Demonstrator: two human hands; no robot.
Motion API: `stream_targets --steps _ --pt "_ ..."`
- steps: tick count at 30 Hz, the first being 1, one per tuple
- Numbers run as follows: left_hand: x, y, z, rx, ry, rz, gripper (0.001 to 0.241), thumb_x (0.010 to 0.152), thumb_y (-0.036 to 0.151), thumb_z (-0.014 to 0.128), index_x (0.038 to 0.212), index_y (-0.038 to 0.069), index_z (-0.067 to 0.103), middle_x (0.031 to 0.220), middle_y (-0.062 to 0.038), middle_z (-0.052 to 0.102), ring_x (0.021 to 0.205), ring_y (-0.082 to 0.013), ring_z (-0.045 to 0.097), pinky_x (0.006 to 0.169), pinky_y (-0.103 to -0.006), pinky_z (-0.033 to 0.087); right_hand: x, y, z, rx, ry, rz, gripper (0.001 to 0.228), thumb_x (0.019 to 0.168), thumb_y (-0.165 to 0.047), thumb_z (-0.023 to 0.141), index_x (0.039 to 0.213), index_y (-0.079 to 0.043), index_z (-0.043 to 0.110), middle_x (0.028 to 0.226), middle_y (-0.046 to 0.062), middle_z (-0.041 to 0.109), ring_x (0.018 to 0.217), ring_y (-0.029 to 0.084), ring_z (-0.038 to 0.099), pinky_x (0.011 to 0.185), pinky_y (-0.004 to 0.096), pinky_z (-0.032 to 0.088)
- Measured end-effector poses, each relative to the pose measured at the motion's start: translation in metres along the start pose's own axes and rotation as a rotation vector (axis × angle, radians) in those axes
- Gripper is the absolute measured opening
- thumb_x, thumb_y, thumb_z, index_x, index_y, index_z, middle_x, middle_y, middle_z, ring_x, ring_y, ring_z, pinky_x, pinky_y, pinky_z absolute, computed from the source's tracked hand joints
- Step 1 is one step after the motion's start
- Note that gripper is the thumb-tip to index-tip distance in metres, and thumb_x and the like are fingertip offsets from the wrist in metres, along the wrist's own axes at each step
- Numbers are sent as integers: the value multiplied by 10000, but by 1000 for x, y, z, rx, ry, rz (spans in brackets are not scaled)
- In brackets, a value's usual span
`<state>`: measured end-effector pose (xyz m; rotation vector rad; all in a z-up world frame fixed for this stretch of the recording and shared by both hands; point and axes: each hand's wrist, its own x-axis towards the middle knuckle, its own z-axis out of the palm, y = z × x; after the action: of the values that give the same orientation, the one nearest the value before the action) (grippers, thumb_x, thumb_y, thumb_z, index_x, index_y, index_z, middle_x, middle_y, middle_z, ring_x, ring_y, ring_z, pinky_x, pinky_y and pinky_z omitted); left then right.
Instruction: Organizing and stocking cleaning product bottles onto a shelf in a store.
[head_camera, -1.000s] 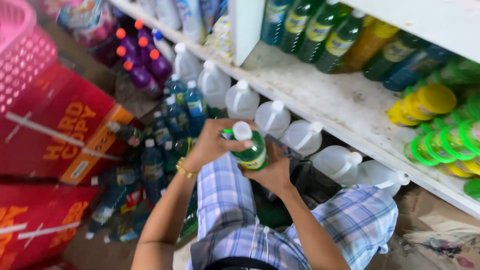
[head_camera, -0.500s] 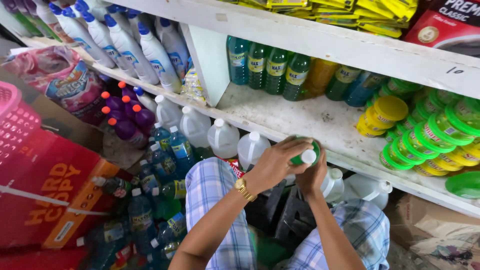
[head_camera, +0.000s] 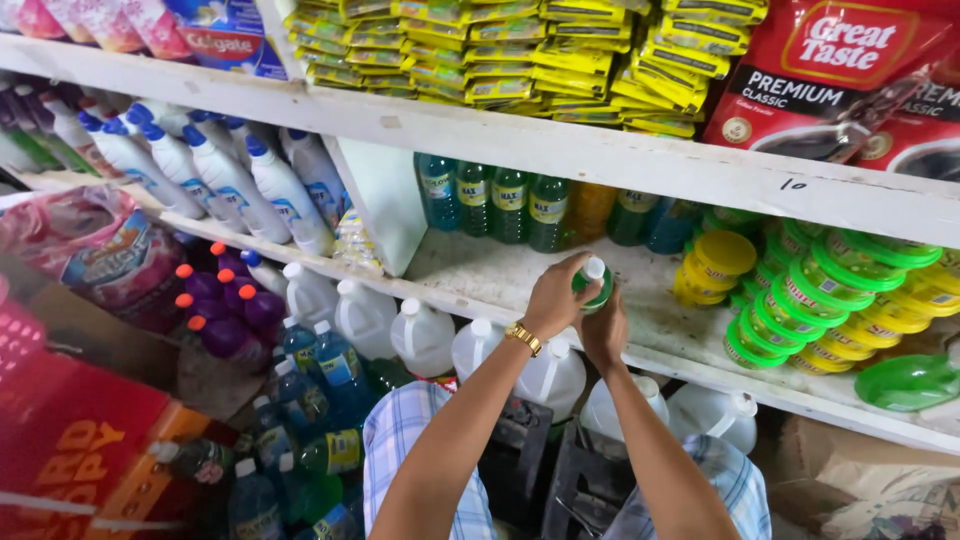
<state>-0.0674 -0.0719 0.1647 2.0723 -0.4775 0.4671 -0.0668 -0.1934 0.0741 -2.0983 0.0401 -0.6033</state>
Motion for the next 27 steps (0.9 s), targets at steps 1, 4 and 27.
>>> stream_targets --steps 1,4,27 --pt "4 -1 3 -2 -6 1 470 896 293 727 1290 57 622 1165 -182 710 1058 -391 671 882 -441 539 2 2 1 -2 3 5 678 802 -289 846 1366 -102 519 1211 233 691 1094 489 636 849 547 524" --pt "14 -6 12 -6 32 -16 471 890 309 735 1267 48 625 1163 -200 708 1058 -400 672 881 -453 537 4 18 8 -89 -13 41 852 704 -307 888 1395 -50 462 1193 255 657 1049 500 624 812 567 508" --pt "80 -38 10 387 64 3 694 795 380 800 1403 122 588 1370 -136 634 1229 -376 558 1046 -516 414 22 72 54 -268 -163 105 829 701 -503 891 1276 -2 565 1217 226 660 1117 421 636 889 515 526"
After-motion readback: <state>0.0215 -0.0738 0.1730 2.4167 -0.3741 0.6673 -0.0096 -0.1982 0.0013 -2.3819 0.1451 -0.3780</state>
